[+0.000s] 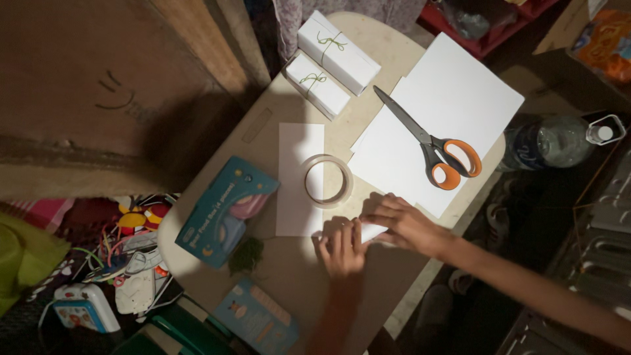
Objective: The person wraps a small yellow item in white paper, folds the edges, and secures the package with clear tape. They repeat the process for a second item, using scissors to cut tape as needed.
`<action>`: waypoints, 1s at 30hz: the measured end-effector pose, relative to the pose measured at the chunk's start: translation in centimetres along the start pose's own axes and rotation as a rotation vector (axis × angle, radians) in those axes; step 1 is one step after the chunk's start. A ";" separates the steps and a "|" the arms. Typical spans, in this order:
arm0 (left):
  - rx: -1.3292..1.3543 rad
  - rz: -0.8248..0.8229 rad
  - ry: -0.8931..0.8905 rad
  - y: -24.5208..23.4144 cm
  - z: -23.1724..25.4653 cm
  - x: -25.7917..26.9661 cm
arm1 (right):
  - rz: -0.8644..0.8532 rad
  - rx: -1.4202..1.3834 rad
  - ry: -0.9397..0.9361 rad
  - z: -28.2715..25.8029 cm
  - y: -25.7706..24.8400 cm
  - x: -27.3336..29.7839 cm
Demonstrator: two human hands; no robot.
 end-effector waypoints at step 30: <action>0.864 -0.846 -0.562 -3.3 -3.3 -3.1 | -0.307 -0.904 0.409 1.1 -0.5 0.6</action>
Point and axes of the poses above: each hand's wrist, its own x-axis away from the middle knuckle, its own y-axis out of the palm, z = x × y, the point moved 6 cm from there along -x, towards the middle knuckle, and after that the axes turned 4 degrees about -z, right-handed, at the moved point
